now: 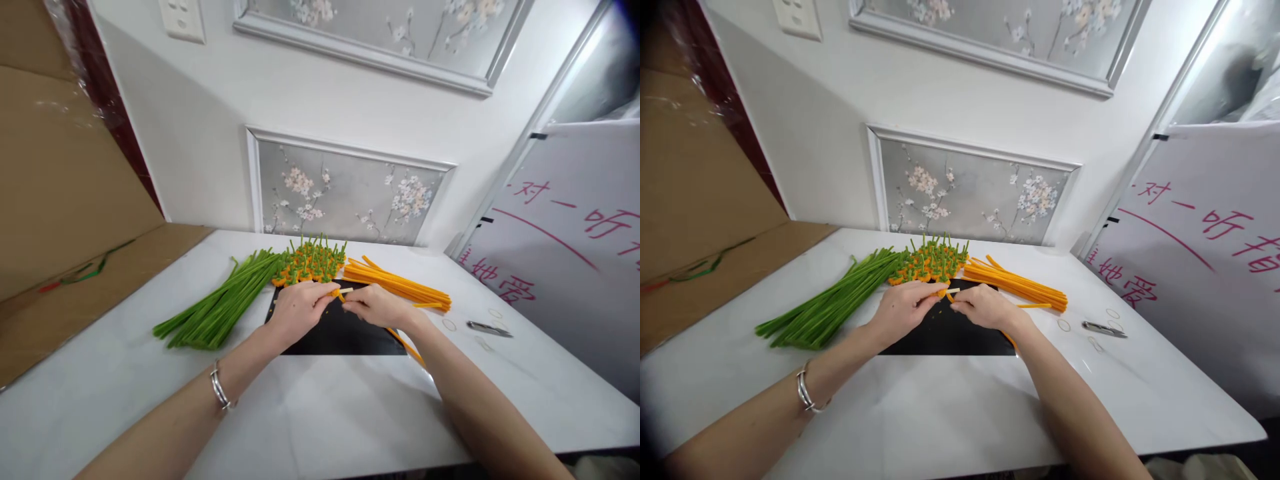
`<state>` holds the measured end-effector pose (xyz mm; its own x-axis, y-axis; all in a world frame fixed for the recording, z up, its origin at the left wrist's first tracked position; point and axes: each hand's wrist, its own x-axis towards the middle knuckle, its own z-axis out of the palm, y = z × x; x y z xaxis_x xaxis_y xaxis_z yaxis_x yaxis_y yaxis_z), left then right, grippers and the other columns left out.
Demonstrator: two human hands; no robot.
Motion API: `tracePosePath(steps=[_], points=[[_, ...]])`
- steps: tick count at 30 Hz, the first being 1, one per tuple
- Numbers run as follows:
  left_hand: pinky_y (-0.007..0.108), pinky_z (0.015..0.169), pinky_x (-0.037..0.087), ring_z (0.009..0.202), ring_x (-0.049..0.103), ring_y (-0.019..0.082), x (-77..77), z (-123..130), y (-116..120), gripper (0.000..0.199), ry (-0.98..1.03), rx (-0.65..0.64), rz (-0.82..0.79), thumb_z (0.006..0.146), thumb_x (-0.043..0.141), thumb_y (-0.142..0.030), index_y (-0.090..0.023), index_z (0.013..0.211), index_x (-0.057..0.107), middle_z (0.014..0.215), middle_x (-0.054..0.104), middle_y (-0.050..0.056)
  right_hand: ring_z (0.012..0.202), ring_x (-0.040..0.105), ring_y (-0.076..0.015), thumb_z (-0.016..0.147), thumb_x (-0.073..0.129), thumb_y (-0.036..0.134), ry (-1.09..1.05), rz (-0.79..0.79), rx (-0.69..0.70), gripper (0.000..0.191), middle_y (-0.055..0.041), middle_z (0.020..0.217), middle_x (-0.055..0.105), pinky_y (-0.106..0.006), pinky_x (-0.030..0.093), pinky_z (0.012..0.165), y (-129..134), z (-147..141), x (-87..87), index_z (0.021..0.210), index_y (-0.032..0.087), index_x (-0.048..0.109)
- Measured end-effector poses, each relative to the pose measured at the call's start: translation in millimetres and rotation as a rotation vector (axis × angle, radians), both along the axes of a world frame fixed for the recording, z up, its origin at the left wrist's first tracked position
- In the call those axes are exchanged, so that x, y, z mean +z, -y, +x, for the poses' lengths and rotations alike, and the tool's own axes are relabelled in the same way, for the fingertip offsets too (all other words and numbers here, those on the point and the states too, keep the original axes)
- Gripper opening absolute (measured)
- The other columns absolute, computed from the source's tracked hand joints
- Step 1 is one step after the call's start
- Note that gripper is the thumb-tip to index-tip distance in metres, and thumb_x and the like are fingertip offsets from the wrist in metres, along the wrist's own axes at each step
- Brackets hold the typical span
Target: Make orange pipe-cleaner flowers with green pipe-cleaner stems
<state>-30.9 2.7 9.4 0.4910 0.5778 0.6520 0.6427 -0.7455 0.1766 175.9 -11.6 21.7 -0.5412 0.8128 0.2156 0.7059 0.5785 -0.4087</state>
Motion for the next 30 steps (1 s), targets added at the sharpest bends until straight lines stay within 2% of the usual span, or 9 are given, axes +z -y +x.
tracePosePath(steps=[4,7,11,14,18,21,26,30], points=[[0.027,0.074,0.049,0.086,0.067,0.018,0.5,-1.0,0.2,0.022,-0.042,0.023,-0.034,0.087,0.054,-0.023,-0.028,0.102,0.069,0.096,0.073,0.0,0.059,0.054,-0.0112,0.087,0.054,0.028,-0.084,-0.001,-0.038,0.019,0.0018,0.066,0.06,-0.023,0.038,0.057,-2.0,-1.3,-1.5,0.071,0.019,0.057],[0.028,0.077,0.049,0.091,0.066,0.019,0.3,-0.4,1.0,0.025,-0.039,0.034,-0.071,0.087,0.052,-0.022,-0.028,0.104,0.069,0.1,0.073,0.0,0.062,0.052,-0.0119,0.091,0.049,0.033,-0.178,0.092,-0.086,0.022,0.0013,0.068,0.058,-0.023,0.038,0.057,-5.0,-3.8,-2.8,0.076,0.019,0.057],[0.027,0.081,0.048,0.096,0.066,0.019,2.1,0.9,2.2,0.025,0.031,0.021,-0.173,0.085,0.055,-0.026,-0.028,0.106,0.068,0.106,0.072,0.0,0.066,0.053,-0.0128,0.094,0.044,0.028,-0.216,0.219,-0.029,0.026,0.0001,0.07,0.058,-0.024,0.04,0.063,-5.7,-7.0,-5.3,0.074,0.019,0.058],[0.025,0.079,0.048,0.095,0.066,0.019,7.5,0.3,2.7,0.028,0.091,-0.056,-0.279,0.083,0.058,-0.034,-0.026,0.108,0.068,0.107,0.071,0.0,0.071,0.056,-0.0141,0.094,0.047,0.027,-0.244,0.322,-0.039,0.022,-0.0019,0.075,0.062,-0.025,0.042,0.066,-4.8,-8.8,-8.0,0.078,0.019,0.061],[0.022,0.065,0.046,0.072,0.063,0.014,14.6,-2.7,1.0,0.024,0.126,-0.194,-0.414,0.086,0.051,-0.031,-0.021,0.098,0.069,0.086,0.071,0.0,0.073,0.059,-0.0154,0.093,0.049,0.028,-0.22,0.458,-0.057,0.02,-0.0036,0.079,0.065,-0.026,0.044,0.068,-3.2,-12.4,-10.7,0.082,0.019,0.064],[0.021,0.063,0.044,0.07,0.06,0.013,16.5,-4.5,-0.9,0.021,0.158,-0.242,-0.47,0.086,0.051,-0.03,-0.019,0.094,0.069,0.082,0.069,0.0,0.076,0.061,-0.0165,0.094,0.048,0.029,-0.197,0.55,-0.057,0.021,-0.0049,0.082,0.066,-0.028,0.045,0.071,-2.6,-14.8,-12.2,0.087,0.02,0.065],[0.023,0.062,0.043,0.068,0.059,0.013,18.5,-4.9,-0.5,0.014,0.177,-0.176,-0.4,0.082,0.054,-0.024,-0.017,0.083,0.067,0.077,0.067,0.001,0.082,0.063,-0.0174,0.094,0.047,0.029,-0.236,0.587,-0.023,0.02,-0.0062,0.086,0.067,-0.029,0.047,0.075,-3.3,-14.5,-14.1,0.09,0.02,0.064],[0.024,0.069,0.044,0.077,0.06,0.014,20.0,-5.4,0.2,0.01,0.178,-0.22,-0.316,0.08,0.054,-0.017,-0.016,0.076,0.063,0.087,0.067,0.004,0.082,0.062,-0.0177,0.093,0.047,0.027,-0.308,0.519,-0.045,0.019,-0.0053,0.085,0.066,-0.031,0.048,0.077,-4.1,-14.1,-13.7,0.088,0.021,0.063]])
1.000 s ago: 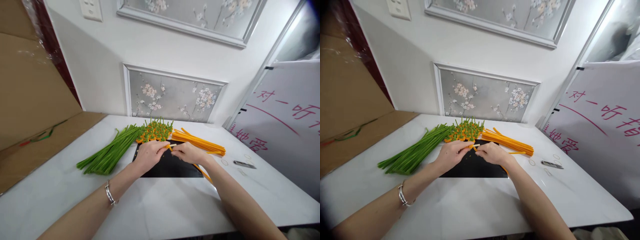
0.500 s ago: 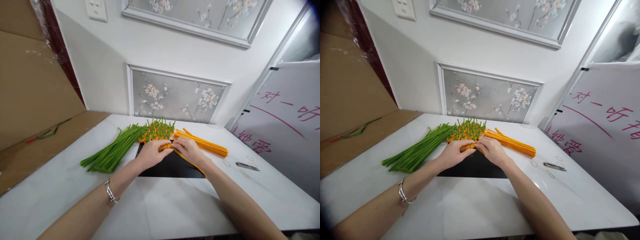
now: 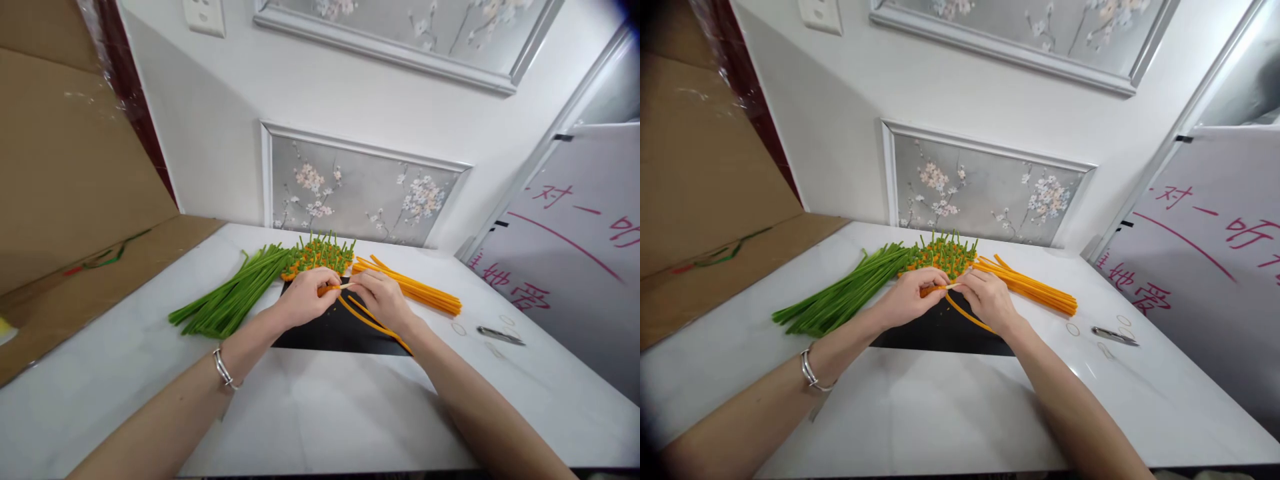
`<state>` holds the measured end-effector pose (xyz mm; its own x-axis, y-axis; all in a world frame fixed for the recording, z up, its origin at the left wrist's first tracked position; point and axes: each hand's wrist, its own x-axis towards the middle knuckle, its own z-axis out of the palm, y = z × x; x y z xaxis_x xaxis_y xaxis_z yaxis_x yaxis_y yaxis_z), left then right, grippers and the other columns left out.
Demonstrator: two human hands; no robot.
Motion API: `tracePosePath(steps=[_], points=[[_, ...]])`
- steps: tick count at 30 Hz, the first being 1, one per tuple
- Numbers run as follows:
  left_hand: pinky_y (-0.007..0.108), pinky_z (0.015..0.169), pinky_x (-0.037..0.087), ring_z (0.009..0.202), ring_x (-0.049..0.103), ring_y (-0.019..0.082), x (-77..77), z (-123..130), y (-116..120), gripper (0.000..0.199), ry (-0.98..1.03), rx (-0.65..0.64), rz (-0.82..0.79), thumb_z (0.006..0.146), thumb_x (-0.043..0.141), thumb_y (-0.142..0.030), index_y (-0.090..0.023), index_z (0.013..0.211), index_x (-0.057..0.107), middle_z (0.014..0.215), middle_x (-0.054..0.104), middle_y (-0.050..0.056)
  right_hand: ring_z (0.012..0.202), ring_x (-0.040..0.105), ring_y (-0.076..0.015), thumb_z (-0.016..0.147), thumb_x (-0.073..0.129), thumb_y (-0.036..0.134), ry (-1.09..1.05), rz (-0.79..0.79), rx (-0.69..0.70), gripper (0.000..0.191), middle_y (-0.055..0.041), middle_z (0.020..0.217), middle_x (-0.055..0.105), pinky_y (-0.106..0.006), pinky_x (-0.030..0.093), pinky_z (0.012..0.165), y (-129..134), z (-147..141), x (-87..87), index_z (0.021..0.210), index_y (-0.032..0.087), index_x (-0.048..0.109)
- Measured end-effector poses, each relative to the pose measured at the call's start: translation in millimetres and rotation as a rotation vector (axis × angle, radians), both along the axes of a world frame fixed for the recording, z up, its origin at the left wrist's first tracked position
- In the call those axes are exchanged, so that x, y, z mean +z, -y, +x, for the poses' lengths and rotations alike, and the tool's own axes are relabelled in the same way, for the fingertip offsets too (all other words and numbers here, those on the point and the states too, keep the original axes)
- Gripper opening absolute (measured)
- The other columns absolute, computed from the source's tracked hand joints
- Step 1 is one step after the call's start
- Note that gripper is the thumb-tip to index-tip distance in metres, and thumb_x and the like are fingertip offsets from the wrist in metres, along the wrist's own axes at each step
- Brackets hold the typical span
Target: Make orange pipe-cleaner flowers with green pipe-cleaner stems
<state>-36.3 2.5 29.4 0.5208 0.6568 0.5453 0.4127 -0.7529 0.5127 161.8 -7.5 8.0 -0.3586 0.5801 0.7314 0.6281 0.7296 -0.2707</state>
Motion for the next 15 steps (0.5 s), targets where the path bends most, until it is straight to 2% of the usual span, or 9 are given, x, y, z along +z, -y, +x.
tracePosePath(steps=[2,5,6,8,9,12,15], points=[[0.025,0.072,0.045,0.079,0.06,0.014,-0.4,-0.4,-0.8,0.011,0.0,-0.013,0.007,0.08,0.052,-0.016,-0.016,0.079,0.063,0.091,0.067,0.005,0.082,0.062,-0.0172,0.09,0.051,0.028,-0.106,-0.13,0.019,0.013,-0.0048,0.088,0.066,-0.031,0.049,0.075,-1.0,-0.5,-0.9,0.094,0.021,0.061],[0.024,0.067,0.044,0.074,0.059,0.014,-1.4,-0.8,-3.1,0.014,-0.011,0.015,-0.004,0.082,0.05,-0.017,-0.016,0.085,0.064,0.086,0.067,0.004,0.083,0.063,-0.0165,0.084,0.058,0.031,-0.231,-0.423,0.138,0.024,-0.005,0.095,0.066,-0.028,0.051,0.071,-3.0,-1.9,-5.0,0.106,0.02,0.056],[0.024,0.064,0.043,0.071,0.058,0.014,-1.5,-1.1,-4.0,0.015,-0.013,0.032,-0.01,0.082,0.05,-0.017,-0.016,0.086,0.065,0.084,0.066,0.003,0.081,0.063,-0.016,0.083,0.06,0.031,-0.217,-0.519,0.185,0.025,-0.0043,0.093,0.066,-0.027,0.05,0.07,-3.2,-2.4,-6.7,0.106,0.02,0.056],[0.023,0.06,0.041,0.067,0.057,0.013,-1.2,-2.1,-6.1,0.016,-0.014,0.073,-0.026,0.082,0.051,-0.02,-0.017,0.087,0.065,0.08,0.066,0.002,0.071,0.062,-0.0136,0.084,0.057,0.028,-0.104,-0.642,0.222,0.014,-0.0011,0.08,0.066,-0.025,0.048,0.065,-2.3,-3.7,-8.6,0.095,0.019,0.058],[0.022,0.059,0.04,0.066,0.056,0.013,-0.9,-2.9,-7.1,0.016,-0.016,0.094,-0.035,0.083,0.051,-0.021,-0.017,0.087,0.066,0.079,0.066,0.001,0.065,0.06,-0.0123,0.085,0.055,0.025,-0.03,-0.648,0.2,0.007,0.0005,0.072,0.064,-0.023,0.046,0.062,-1.0,-4.3,-8.3,0.087,0.019,0.059],[0.022,0.06,0.041,0.066,0.057,0.013,0.1,-6.2,-10.5,0.017,-0.023,0.14,-0.044,0.083,0.052,-0.025,-0.017,0.088,0.066,0.079,0.068,0.001,0.055,0.051,-0.0096,0.089,0.048,0.018,0.147,-0.496,0.082,0.024,0.0026,0.059,0.056,-0.022,0.037,0.056,5.6,-5.8,-1.5,0.065,0.018,0.054],[0.022,0.062,0.042,0.068,0.059,0.014,0.2,-9.3,-12.9,0.019,-0.035,0.157,-0.025,0.083,0.052,-0.026,-0.018,0.09,0.068,0.08,0.07,0.001,0.053,0.047,-0.0096,0.09,0.048,0.019,0.245,-0.366,-0.002,0.026,0.0027,0.058,0.054,-0.022,0.032,0.053,14.0,-5.4,10.5,0.065,0.019,0.055]])
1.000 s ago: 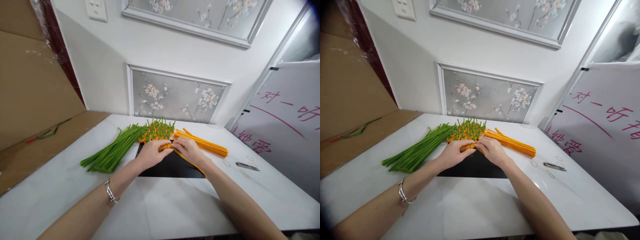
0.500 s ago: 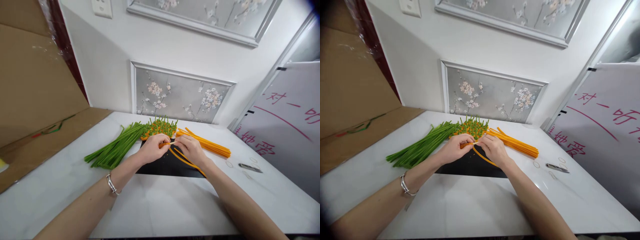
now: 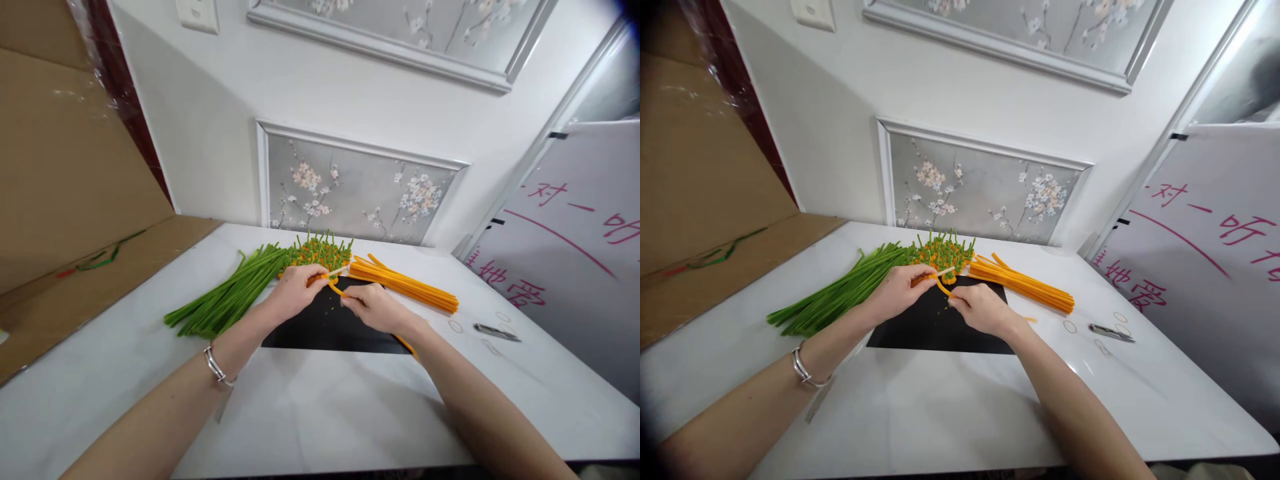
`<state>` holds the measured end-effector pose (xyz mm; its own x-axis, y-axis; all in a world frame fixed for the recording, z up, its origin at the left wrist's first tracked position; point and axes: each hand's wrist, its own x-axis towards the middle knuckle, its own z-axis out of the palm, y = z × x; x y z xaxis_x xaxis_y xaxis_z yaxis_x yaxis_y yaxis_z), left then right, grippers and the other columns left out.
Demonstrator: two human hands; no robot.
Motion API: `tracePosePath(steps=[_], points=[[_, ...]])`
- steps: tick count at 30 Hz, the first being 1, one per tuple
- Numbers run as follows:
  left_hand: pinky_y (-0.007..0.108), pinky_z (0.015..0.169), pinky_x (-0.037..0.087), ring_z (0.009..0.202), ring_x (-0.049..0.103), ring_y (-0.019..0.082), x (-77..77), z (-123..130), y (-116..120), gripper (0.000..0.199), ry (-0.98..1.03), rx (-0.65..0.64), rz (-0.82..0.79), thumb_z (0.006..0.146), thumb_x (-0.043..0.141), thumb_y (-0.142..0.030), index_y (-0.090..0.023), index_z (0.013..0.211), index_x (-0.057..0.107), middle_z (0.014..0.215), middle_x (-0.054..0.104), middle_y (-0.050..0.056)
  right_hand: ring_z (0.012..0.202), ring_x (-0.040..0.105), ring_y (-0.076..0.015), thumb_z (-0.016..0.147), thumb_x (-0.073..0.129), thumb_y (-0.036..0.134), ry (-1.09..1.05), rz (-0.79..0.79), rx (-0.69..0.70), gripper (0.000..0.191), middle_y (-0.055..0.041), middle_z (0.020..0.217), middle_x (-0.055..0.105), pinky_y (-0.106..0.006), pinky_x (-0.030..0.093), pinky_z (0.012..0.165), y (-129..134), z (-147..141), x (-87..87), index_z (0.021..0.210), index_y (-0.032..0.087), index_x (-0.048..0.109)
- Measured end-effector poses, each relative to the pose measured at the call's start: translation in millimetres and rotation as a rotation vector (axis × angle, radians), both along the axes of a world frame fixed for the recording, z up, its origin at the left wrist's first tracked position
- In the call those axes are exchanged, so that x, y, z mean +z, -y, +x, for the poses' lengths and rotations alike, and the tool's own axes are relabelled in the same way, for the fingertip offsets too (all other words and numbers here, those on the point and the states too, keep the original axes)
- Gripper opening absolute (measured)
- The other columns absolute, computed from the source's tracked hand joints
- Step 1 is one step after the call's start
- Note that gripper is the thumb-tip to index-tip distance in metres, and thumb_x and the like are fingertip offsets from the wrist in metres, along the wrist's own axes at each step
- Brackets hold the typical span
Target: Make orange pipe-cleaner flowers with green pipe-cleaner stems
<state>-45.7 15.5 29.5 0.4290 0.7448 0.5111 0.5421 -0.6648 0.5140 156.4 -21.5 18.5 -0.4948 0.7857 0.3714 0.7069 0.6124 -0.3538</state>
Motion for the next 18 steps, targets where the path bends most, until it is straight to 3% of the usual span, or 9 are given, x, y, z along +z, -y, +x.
tracePosePath(steps=[8,12,18], points=[[0.024,0.071,0.046,0.077,0.065,0.016,-1.7,0.6,2.8,0.021,-0.085,-0.016,0.046,0.085,0.051,-0.022,-0.02,0.093,0.071,0.087,0.073,0.002,0.061,0.056,-0.0143,0.092,0.047,0.025,0.11,0.164,-0.064,0.022,-0.0012,0.066,0.062,-0.024,0.036,0.057,7.8,4.4,11.2,0.076,0.02,0.062],[0.026,0.074,0.047,0.082,0.067,0.019,-4.5,4.3,5.7,0.021,-0.182,0.013,0.085,0.086,0.052,-0.023,-0.022,0.095,0.071,0.092,0.074,0.003,0.075,0.061,-0.0163,0.094,0.046,0.028,0.025,0.238,-0.058,0.021,-0.0039,0.082,0.067,-0.026,0.043,0.067,5.3,4.8,11.5,0.087,0.022,0.065],[0.027,0.074,0.048,0.083,0.068,0.018,-6.5,10.3,13.1,0.022,-0.226,-0.009,0.147,0.086,0.054,-0.022,-0.025,0.104,0.066,0.098,0.073,0.002,0.079,0.061,-0.0157,0.093,0.049,0.026,-0.129,0.3,-0.043,0.019,-0.0041,0.085,0.067,-0.026,0.046,0.073,0.5,6.6,15.0,0.085,0.021,0.066]])
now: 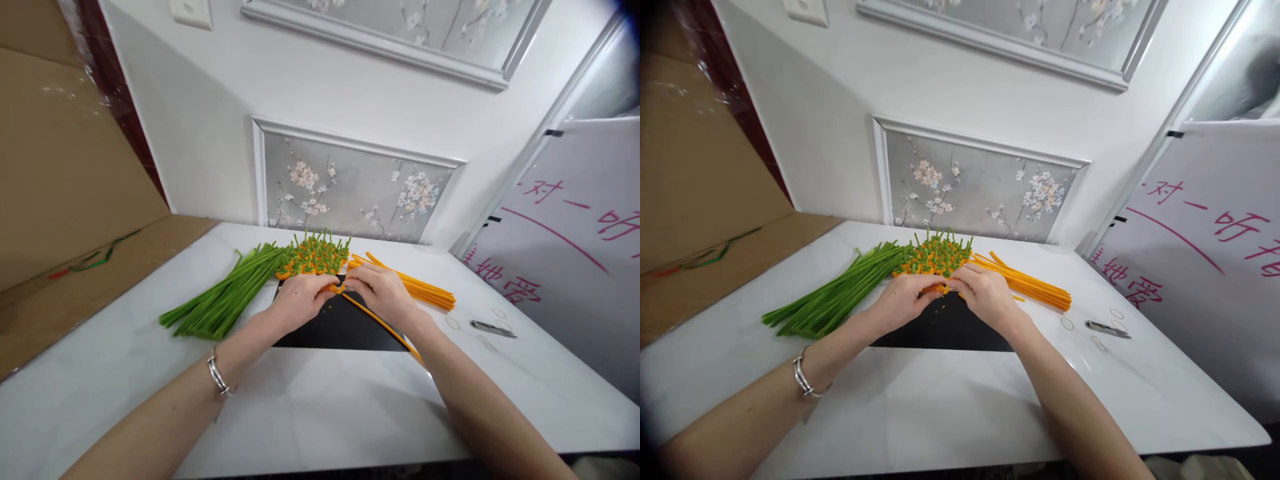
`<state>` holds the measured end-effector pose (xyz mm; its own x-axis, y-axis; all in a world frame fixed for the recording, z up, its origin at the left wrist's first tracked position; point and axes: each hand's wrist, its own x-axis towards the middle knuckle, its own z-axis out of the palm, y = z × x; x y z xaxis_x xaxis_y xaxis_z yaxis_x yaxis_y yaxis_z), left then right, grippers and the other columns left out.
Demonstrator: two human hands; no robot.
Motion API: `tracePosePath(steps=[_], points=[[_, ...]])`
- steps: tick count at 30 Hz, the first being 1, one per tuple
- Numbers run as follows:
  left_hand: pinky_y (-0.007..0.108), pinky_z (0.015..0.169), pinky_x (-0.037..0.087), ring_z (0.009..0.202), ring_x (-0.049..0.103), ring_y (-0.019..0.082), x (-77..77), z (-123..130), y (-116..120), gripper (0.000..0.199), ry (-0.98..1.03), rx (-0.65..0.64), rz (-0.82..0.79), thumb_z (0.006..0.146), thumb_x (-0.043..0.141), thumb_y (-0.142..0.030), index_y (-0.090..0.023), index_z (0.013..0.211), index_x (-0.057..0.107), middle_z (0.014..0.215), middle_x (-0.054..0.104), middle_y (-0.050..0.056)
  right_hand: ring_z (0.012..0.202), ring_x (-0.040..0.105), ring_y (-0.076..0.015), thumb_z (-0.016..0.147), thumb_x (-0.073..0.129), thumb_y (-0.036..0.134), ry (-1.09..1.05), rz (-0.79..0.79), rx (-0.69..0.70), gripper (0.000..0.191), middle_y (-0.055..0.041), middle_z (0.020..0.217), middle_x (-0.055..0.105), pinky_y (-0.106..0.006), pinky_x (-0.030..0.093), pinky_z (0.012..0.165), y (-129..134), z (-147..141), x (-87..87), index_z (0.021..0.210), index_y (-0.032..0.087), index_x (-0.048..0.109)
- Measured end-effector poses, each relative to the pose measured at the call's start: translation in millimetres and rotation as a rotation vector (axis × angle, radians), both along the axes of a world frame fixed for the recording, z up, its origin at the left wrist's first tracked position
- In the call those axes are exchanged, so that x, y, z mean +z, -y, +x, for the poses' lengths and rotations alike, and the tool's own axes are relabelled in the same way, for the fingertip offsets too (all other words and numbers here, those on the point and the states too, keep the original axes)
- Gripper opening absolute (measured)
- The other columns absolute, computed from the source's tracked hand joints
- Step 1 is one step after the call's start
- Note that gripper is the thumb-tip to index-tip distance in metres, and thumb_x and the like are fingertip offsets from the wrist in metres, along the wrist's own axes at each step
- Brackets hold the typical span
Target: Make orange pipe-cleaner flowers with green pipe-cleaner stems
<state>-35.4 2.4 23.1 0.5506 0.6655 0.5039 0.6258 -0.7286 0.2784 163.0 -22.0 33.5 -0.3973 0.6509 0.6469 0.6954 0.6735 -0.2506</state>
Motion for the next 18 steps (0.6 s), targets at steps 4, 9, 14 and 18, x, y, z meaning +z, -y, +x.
tracePosePath(steps=[4,9,14,18], points=[[0.027,0.068,0.048,0.08,0.068,0.02,1.0,2.0,5.0,0.022,-0.014,0.005,0.004,0.085,0.054,-0.024,-0.023,0.107,0.057,0.094,0.072,0.002,0.079,0.062,-0.0159,0.092,0.05,0.026,-0.06,0.0,0.02,0.019,-0.0044,0.085,0.068,-0.026,0.046,0.073,-5.1,2.6,-1.2,0.083,0.021,0.066],[0.026,0.067,0.047,0.081,0.068,0.02,-0.1,2.7,6.6,0.016,-0.024,-0.04,0.018,0.086,0.054,-0.024,-0.023,0.101,0.051,0.09,0.071,0.001,0.071,0.06,-0.0143,0.09,0.053,0.029,-0.098,-0.056,-0.005,0.02,-0.0022,0.077,0.067,-0.025,0.045,0.069,-10.2,6.3,-2.8,0.078,0.02,0.066],[0.026,0.067,0.047,0.08,0.068,0.019,0.0,4.8,9.2,0.012,0.0,-0.087,0.027,0.085,0.054,-0.023,-0.023,0.097,0.051,0.089,0.07,0.001,0.053,0.05,-0.0107,0.09,0.051,0.035,-0.085,-0.162,-0.031,0.029,0.0028,0.058,0.058,-0.023,0.039,0.054,-16.0,11.0,-6.4,0.068,0.02,0.064],[0.026,0.07,0.048,0.081,0.068,0.018,0.1,6.2,11.0,0.013,0.046,-0.14,0.024,0.086,0.053,-0.022,-0.022,0.1,0.053,0.091,0.069,0.001,0.051,0.047,-0.0106,0.088,0.053,0.034,-0.073,-0.262,-0.029,0.028,0.0027,0.056,0.056,-0.023,0.037,0.05,-20.6,14.4,-11.4,0.068,0.02,0.065]])
